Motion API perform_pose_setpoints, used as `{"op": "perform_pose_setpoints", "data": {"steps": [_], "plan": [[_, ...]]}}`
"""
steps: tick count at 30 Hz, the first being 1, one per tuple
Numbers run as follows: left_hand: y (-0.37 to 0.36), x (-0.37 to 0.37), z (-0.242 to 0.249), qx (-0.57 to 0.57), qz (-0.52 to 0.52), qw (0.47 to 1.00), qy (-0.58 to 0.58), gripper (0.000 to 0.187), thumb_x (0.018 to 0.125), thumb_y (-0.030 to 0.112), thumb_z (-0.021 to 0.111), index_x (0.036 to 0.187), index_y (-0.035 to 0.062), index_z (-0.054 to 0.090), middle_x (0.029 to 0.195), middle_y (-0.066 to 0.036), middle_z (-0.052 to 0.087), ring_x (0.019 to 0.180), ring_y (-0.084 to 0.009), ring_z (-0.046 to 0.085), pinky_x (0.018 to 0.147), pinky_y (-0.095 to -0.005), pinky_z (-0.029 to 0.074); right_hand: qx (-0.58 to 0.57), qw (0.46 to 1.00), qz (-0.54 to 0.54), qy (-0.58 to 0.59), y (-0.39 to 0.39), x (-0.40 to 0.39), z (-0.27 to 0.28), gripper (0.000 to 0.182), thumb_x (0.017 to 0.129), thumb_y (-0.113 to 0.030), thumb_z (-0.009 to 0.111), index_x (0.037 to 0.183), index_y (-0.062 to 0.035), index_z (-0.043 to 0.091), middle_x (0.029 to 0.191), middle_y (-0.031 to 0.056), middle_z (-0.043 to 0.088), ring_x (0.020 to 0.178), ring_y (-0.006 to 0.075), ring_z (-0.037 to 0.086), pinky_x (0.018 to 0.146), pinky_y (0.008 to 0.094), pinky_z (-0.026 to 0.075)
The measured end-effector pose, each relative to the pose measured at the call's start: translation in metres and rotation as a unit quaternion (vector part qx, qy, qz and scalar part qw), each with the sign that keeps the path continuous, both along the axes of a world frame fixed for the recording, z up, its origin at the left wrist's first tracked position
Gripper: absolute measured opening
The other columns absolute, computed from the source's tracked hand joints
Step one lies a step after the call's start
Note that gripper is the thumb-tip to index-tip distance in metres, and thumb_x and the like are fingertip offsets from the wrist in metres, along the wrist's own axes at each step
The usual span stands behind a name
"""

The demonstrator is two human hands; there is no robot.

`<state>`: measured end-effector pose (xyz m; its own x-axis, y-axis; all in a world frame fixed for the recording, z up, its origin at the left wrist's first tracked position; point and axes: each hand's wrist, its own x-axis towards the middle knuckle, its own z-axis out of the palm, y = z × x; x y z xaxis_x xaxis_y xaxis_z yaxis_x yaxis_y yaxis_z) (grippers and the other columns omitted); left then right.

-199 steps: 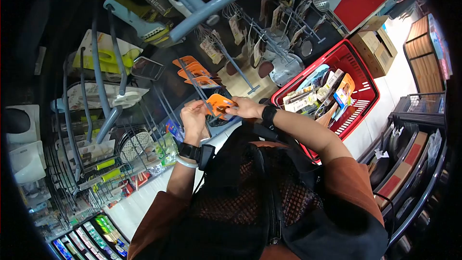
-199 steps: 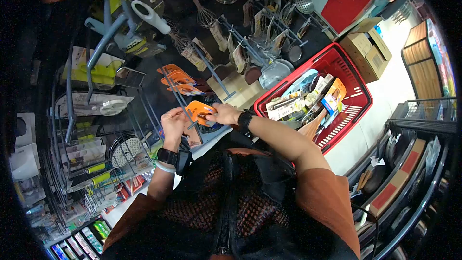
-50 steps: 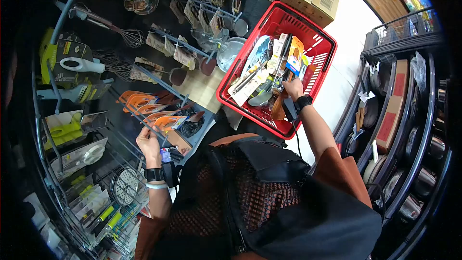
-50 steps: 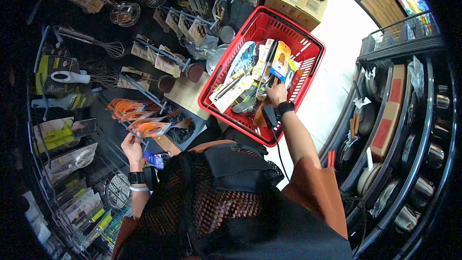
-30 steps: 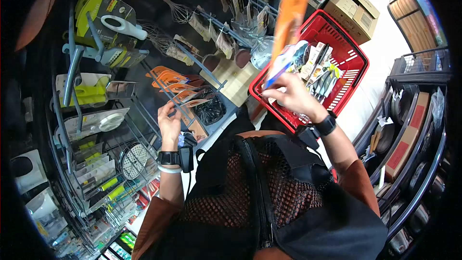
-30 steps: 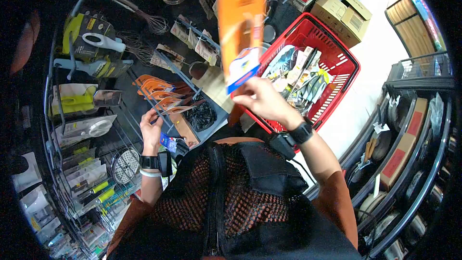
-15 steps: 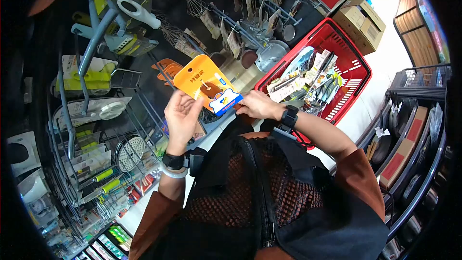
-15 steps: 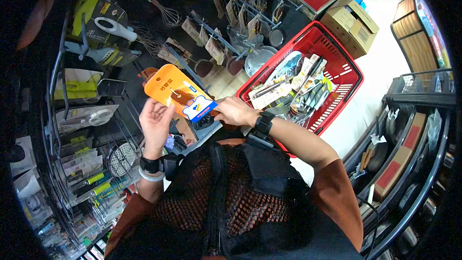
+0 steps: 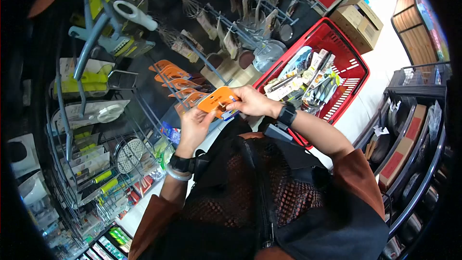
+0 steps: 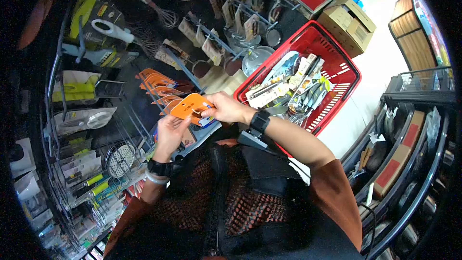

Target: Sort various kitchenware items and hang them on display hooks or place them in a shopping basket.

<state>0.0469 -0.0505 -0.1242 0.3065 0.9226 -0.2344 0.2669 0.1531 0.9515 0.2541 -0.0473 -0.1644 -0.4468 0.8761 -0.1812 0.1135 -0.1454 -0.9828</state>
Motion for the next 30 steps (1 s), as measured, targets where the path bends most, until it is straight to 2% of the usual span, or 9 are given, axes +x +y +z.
{"op": "perform_pose_setpoints", "data": {"steps": [2, 3, 5, 11, 13, 15, 20, 27, 30], "plan": [[0.001, -0.011, 0.004, 0.038, 0.036, 0.996, 0.079, 0.017, 0.079, 0.0, 0.064, 0.095, -0.0024, 0.06, 0.086, -0.006, 0.064, 0.078, -0.0104, 0.06, 0.071, -0.0226, 0.049, 0.04, 0.998, -0.005, -0.042, -0.005, 0.002, -0.016, 0.031, 0.077, -0.01, 0.064, 0.106, -0.0012, 0.055, 0.088, 0.0155, 0.064, 0.084, 0.0222, 0.061, 0.076, 0.0329, 0.045], [0.003, -0.019, 0.005, 0.129, 0.049, 0.986, 0.092, 0.015, 0.079, 0.0, 0.063, 0.094, -0.0008, 0.06, 0.085, -0.005, 0.063, 0.077, -0.0092, 0.059, 0.068, -0.0209, 0.047, 0.064, 0.996, -0.006, -0.068, -0.006, 0.003, -0.021, 0.032, 0.077, -0.011, 0.064, 0.106, -0.0014, 0.055, 0.089, 0.0172, 0.063, 0.085, 0.0264, 0.061, 0.076, 0.0343, 0.045], [0.005, -0.029, 0.01, 0.164, 0.18, 0.968, 0.058, 0.01, 0.08, 0.001, 0.062, 0.089, 0.0005, 0.06, 0.078, 0.0, 0.06, 0.069, -0.0055, 0.053, 0.064, -0.0185, 0.044, 0.085, 0.986, 0.019, -0.145, -0.007, 0.008, -0.029, 0.031, 0.075, -0.016, 0.064, 0.101, -0.0018, 0.056, 0.088, 0.0215, 0.061, 0.088, 0.036, 0.058, 0.076, 0.0393, 0.045], [0.018, -0.062, -0.032, 0.098, 0.137, 0.979, 0.112, 0.025, 0.082, 0.0, 0.054, 0.108, 0.0023, 0.052, 0.091, -0.006, 0.059, 0.076, -0.0103, 0.056, 0.063, -0.0236, 0.045, 0.08, 0.975, 0.069, -0.196, 0.005, -0.01, -0.05, 0.028, 0.076, -0.021, 0.063, 0.097, -0.0042, 0.057, 0.086, 0.0207, 0.061, 0.087, 0.0362, 0.058, 0.075, 0.0431, 0.044], [0.015, -0.057, -0.03, -0.013, 0.151, 0.986, 0.065, 0.03, 0.083, -0.001, 0.053, 0.112, 0.0036, 0.051, 0.091, -0.006, 0.06, 0.075, -0.0106, 0.057, 0.064, -0.0227, 0.045, 0.106, 0.969, 0.101, -0.198, 0.012, -0.022, -0.05, 0.028, 0.075, -0.021, 0.063, 0.097, -0.0043, 0.058, 0.086, 0.0206, 0.061, 0.087, 0.0359, 0.058, 0.076, 0.0431, 0.045], [0.014, -0.056, -0.035, -0.034, 0.146, 0.988, 0.021, 0.036, 0.085, -0.002, 0.05, 0.12, 0.0023, 0.046, 0.09, -0.006, 0.061, 0.077, -0.0113, 0.059, 0.065, -0.0232, 0.046, 0.13, 0.969, 0.099, -0.186, 0.017, -0.035, -0.049, 0.028, 0.075, -0.021, 0.063, 0.096, -0.004, 0.058, 0.087, 0.0206, 0.061, 0.087, 0.0356, 0.059, 0.076, 0.0434, 0.045], [0.016, -0.057, -0.039, -0.045, 0.184, 0.982, 0.01, 0.026, 0.087, 0.0, 0.05, 0.114, 0.0002, 0.051, 0.106, -0.008, 0.057, 0.084, -0.0155, 0.061, 0.072, -0.0266, 0.05, 0.138, 0.956, 0.113, -0.235, 0.026, -0.054, -0.048, 0.03, 0.075, -0.019, 0.064, 0.1, -0.0039, 0.056, 0.085, 0.0205, 0.061, 0.086, 0.0371, 0.058, 0.073, 0.0432, 0.045], [0.016, -0.07, -0.05, -0.056, 0.155, 0.986, 0.036, 0.015, 0.088, 0.001, 0.049, 0.101, -0.0001, 0.057, 0.109, -0.007, 0.053, 0.089, -0.0137, 0.058, 0.076, -0.0258, 0.049, 0.132, 0.955, 0.11, -0.24, 0.032, -0.07, -0.052, 0.031, 0.074, -0.018, 0.064, 0.1, -0.0032, 0.056, 0.083, 0.0215, 0.062, 0.082, 0.0369, 0.06, 0.072, 0.0434, 0.046], [0.015, -0.064, -0.048, 0.047, 0.134, 0.989, 0.036, 0.014, 0.085, -0.003, 0.051, 0.097, -0.0012, 0.058, 0.11, -0.006, 0.052, 0.087, -0.0139, 0.059, 0.076, -0.0253, 0.049, 0.13, 0.956, 0.105, -0.242, 0.031, -0.07, -0.052, 0.029, 0.074, -0.02, 0.065, 0.095, -0.0025, 0.057, 0.083, 0.0209, 0.062, 0.082, 0.0358, 0.06, 0.072, 0.0429, 0.047]]}}
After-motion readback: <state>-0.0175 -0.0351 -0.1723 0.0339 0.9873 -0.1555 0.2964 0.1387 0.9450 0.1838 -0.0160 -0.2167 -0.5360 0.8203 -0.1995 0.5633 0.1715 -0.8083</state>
